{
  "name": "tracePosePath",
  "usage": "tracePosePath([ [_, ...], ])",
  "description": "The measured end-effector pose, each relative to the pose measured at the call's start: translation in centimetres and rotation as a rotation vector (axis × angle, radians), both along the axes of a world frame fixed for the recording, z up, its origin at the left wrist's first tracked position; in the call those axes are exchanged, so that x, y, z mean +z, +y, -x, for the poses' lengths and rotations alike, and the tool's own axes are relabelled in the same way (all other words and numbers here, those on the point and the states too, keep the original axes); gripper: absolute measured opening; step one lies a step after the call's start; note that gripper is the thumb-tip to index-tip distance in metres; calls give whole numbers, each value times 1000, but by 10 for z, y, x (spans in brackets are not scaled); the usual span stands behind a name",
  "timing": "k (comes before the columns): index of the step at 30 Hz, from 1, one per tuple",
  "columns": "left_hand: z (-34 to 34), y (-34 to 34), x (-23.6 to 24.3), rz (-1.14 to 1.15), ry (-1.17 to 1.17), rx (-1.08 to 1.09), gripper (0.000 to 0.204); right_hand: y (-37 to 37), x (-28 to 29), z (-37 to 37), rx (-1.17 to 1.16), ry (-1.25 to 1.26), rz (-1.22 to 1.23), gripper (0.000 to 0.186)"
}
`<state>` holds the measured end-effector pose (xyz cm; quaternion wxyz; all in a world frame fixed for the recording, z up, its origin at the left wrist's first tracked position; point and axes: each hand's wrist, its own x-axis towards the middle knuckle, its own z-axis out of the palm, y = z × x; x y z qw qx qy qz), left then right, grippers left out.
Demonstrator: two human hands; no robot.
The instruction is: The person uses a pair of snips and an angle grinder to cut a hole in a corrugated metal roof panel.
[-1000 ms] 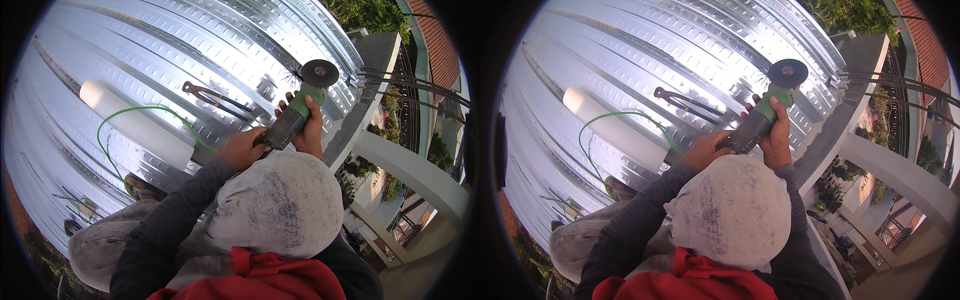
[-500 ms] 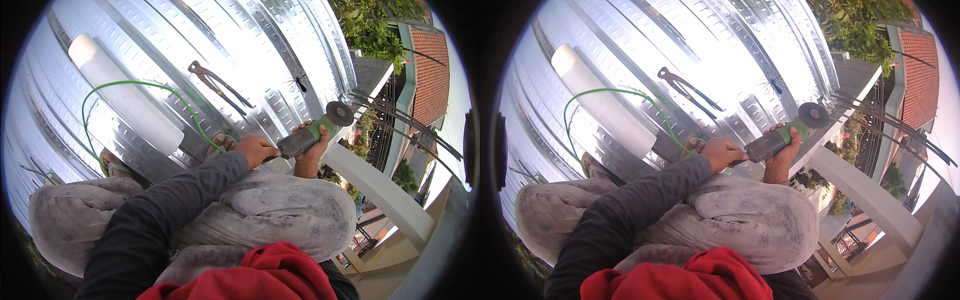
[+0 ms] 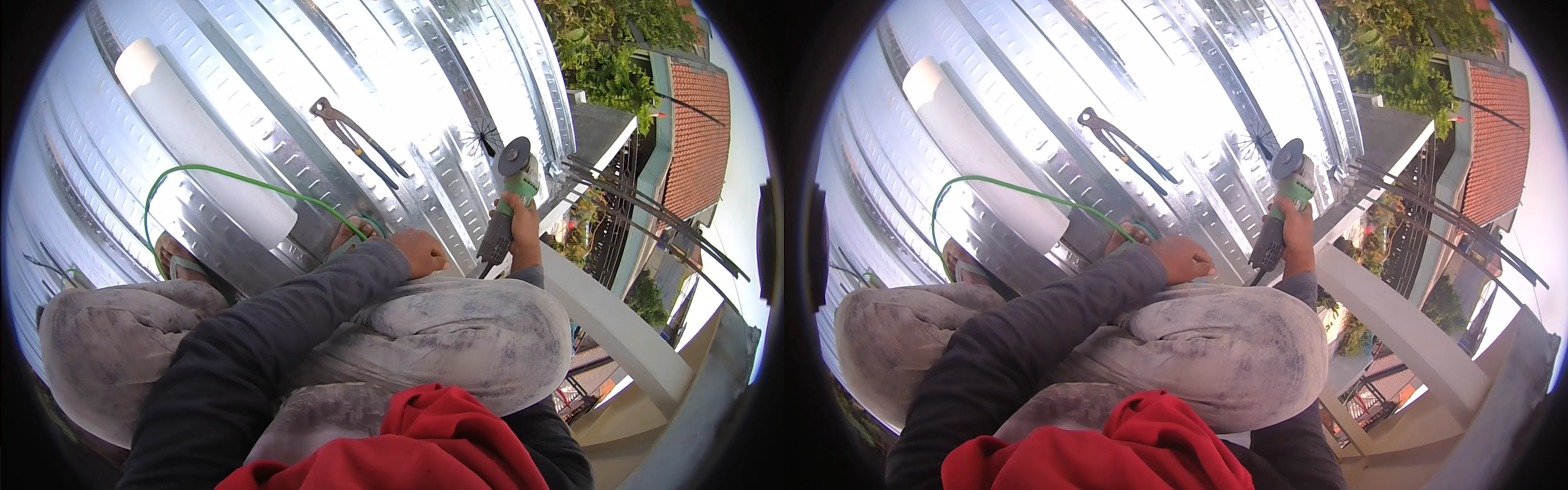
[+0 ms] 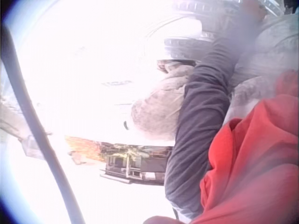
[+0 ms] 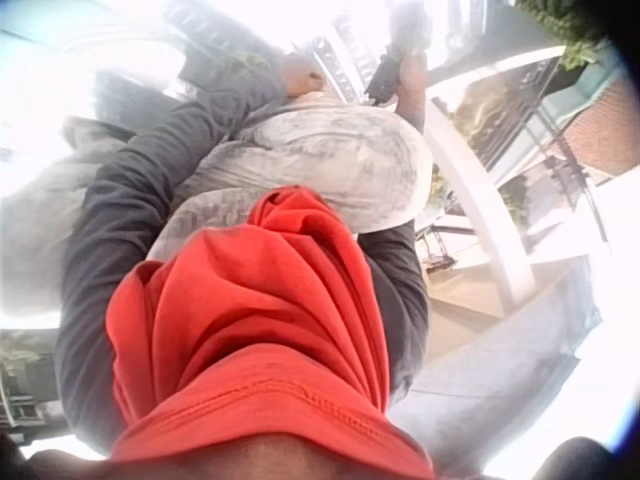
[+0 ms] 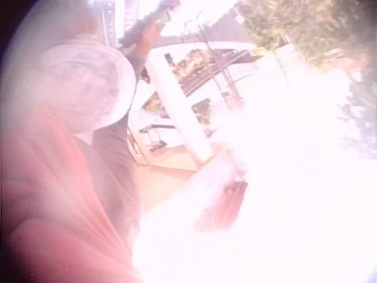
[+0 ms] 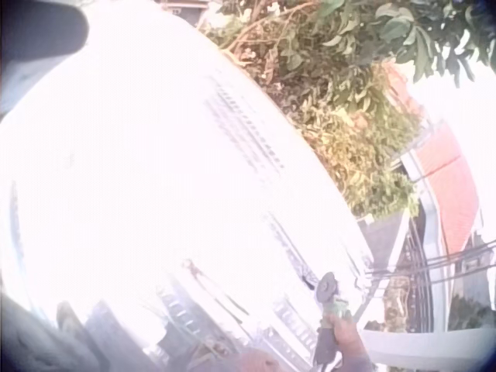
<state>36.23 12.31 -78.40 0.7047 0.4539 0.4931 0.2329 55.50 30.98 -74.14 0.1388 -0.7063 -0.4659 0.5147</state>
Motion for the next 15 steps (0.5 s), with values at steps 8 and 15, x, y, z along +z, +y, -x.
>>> tracePosePath([
  [8,32,-2,-3,21,154,-42,38,42,-11,-27,506,-531,-57,52],
  [15,21,-16,-7,-14,235,-216,40,32,-7,-3,705,-830,-188,66],
])
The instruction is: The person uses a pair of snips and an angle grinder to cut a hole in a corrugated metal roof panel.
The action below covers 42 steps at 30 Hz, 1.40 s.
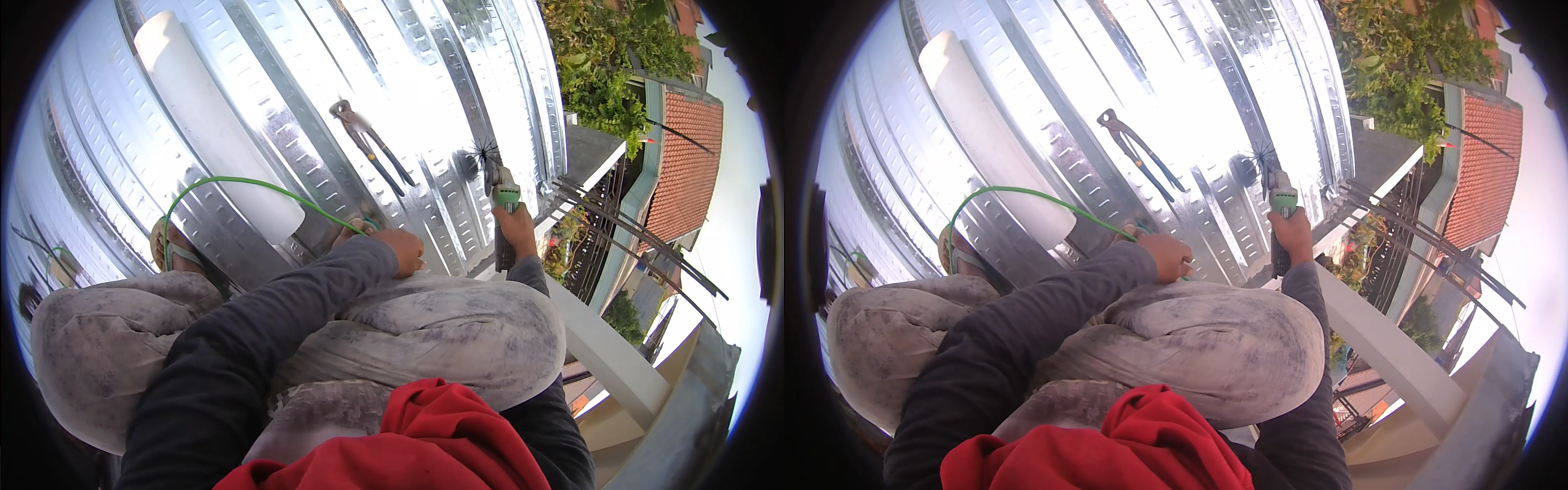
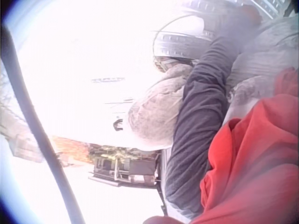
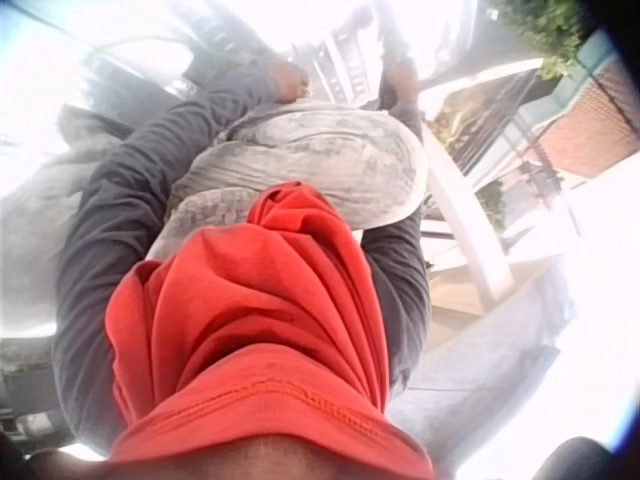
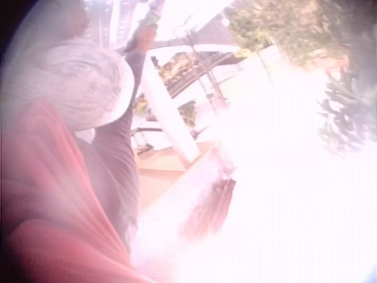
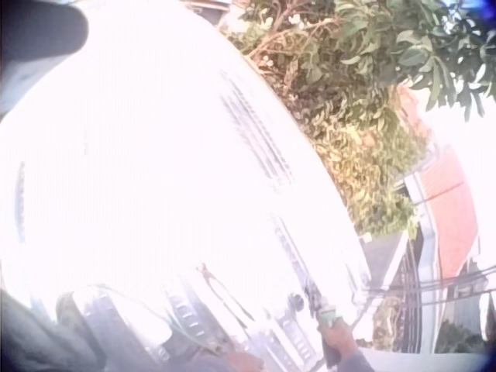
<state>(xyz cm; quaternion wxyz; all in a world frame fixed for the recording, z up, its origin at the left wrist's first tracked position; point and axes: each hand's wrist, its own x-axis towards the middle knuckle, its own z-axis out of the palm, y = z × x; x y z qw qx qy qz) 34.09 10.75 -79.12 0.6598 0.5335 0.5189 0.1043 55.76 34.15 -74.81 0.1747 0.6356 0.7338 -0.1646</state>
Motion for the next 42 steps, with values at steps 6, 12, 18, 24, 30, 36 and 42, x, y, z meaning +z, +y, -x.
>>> tracePosePath([
  [6,3,4,8,-72,-32,14,41,1,-12,-1,24,-91,5,70],
  [12,4,4,21,-111,-52,27,37,-2,-15,1,-5,-96,1,70],
  [18,-3,4,22,-197,-56,28,33,-12,-15,6,-24,-53,-41,70],
  [24,-6,2,18,-241,-57,36,30,-13,-18,5,-63,-79,-36,70],
  [30,-10,1,15,-258,-53,57,29,-13,-21,3,-55,-74,-48,74],
  [36,-5,1,18,-240,-73,59,30,-15,-25,4,-33,-48,-62,74],
  [42,-2,-2,19,-264,-76,102,28,-15,-27,-1,-24,-29,-94,73],
])
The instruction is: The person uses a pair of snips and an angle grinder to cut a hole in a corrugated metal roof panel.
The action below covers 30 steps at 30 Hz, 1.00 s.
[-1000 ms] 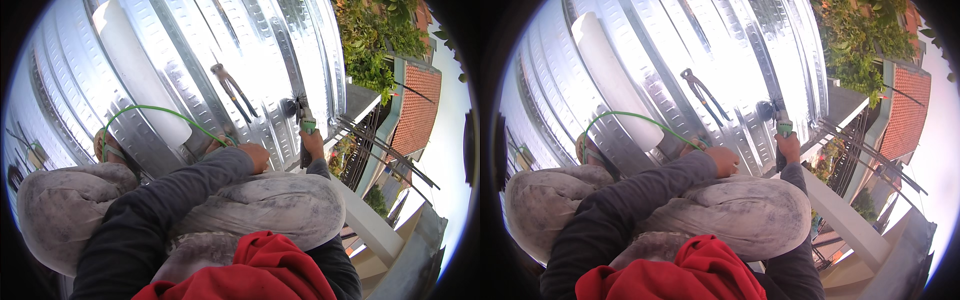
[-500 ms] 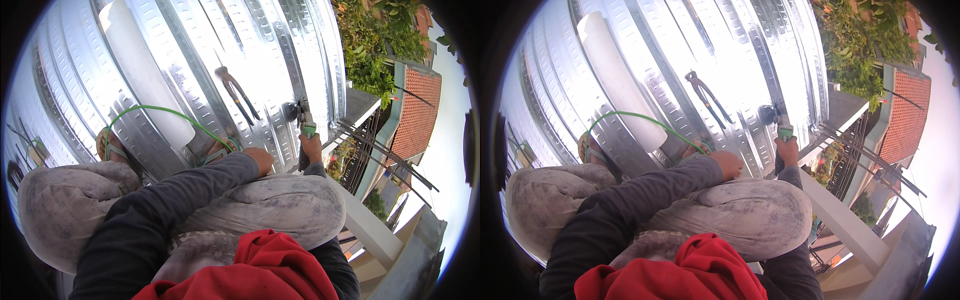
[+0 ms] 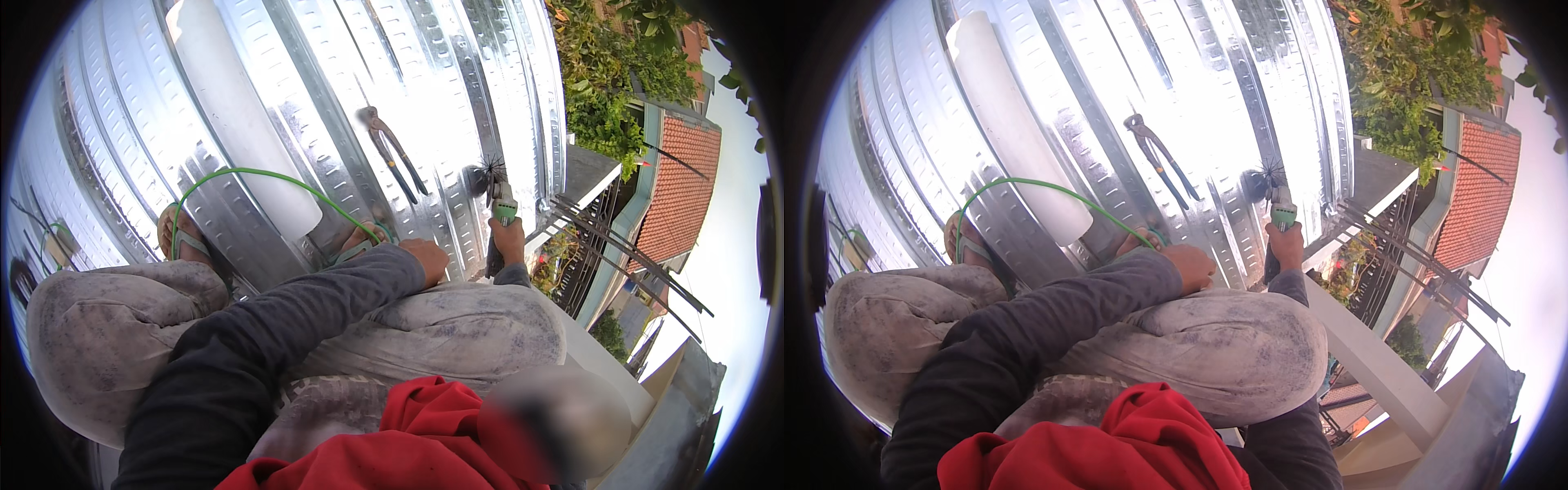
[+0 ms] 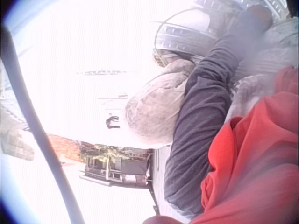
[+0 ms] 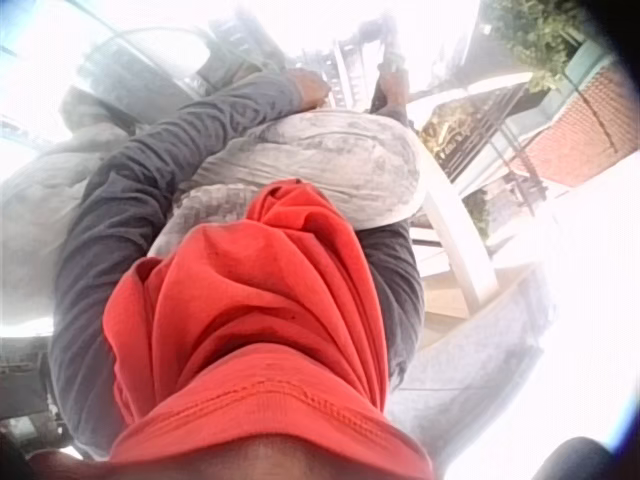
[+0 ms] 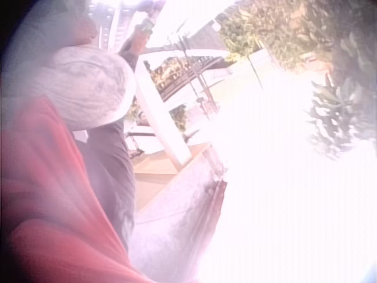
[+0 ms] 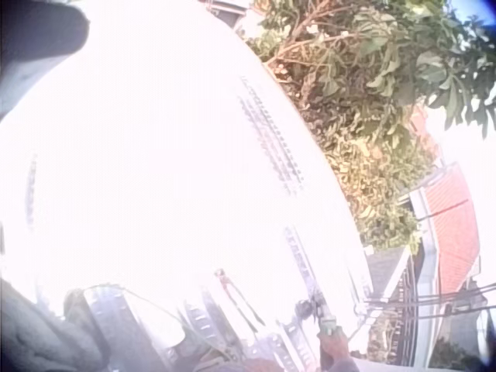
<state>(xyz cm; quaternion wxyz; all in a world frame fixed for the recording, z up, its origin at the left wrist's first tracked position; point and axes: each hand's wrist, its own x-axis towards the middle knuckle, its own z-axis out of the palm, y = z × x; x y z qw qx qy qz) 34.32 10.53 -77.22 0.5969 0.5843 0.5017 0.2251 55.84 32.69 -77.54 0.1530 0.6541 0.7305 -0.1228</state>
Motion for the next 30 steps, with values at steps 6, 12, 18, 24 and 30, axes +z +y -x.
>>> tracePosePath([
  [6,0,-1,-6,-1,26,5,27,6,2,19,21,-20,-2,71],
  [12,3,-1,-4,14,29,17,27,11,1,2,33,-59,12,71],
  [18,2,-4,-1,26,48,-1,28,7,11,-7,-29,283,-24,59],
  [24,5,2,4,50,58,-74,32,11,24,-3,-23,220,-35,62],
  [30,10,0,7,60,68,-66,35,2,17,5,-20,53,24,68],
])
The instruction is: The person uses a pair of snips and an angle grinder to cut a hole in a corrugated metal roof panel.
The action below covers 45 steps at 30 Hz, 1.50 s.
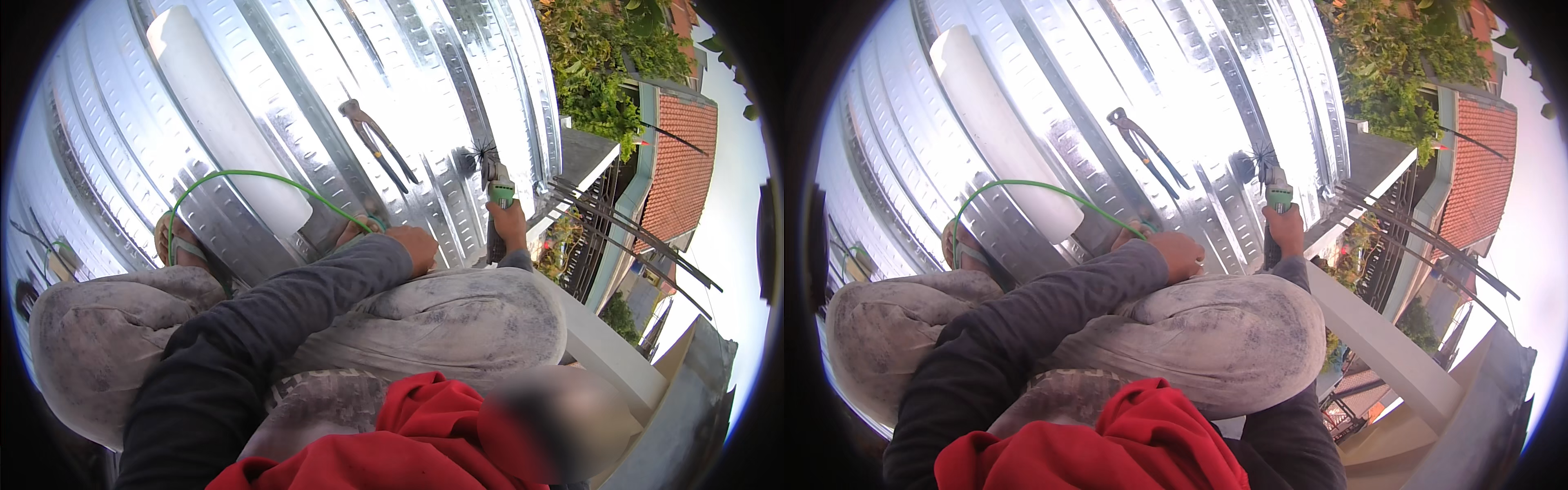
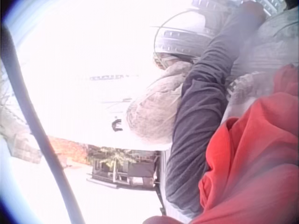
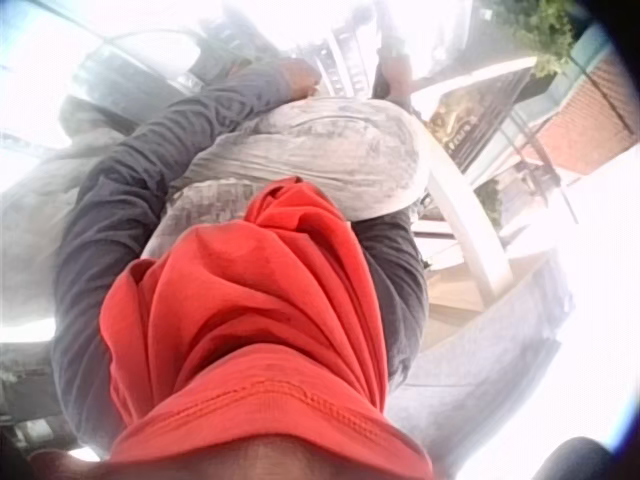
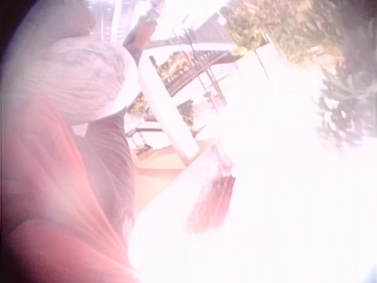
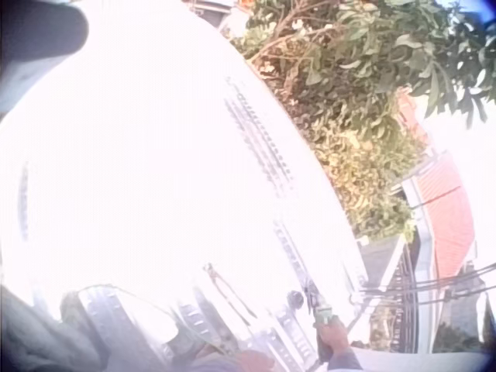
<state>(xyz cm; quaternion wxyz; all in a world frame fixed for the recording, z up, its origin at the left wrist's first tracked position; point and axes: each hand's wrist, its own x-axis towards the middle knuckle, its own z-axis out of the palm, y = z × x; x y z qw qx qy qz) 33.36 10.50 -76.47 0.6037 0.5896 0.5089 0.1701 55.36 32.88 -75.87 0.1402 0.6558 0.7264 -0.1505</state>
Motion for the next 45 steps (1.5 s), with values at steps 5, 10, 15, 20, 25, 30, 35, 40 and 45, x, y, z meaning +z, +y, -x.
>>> tracePosePath([
  [5,-1,-2,-4,12,-5,41,35,2,-8,1,16,-41,13,69],
  [10,-1,1,-2,35,0,1,35,6,-8,11,27,-64,5,73],
  [15,-3,0,-8,22,3,28,35,14,-12,11,23,-80,4,73],
  [20,-3,0,-7,35,-2,20,35,17,-13,9,39,-99,38,73],
  [25,-4,3,-7,32,4,-10,37,20,-14,2,46,-93,40,72],
  [30,2,0,-6,43,-4,0,38,16,-11,7,31,-43,42,66],
  [35,7,1,-2,31,11,-20,38,19,-15,-14,-176,250,140,58],
  [40,12,3,6,44,5,-34,39,31,-26,-26,-228,250,252,55],
  [45,10,-1,-5,47,17,-23,38,25,-29,-10,-274,198,294,59],
])
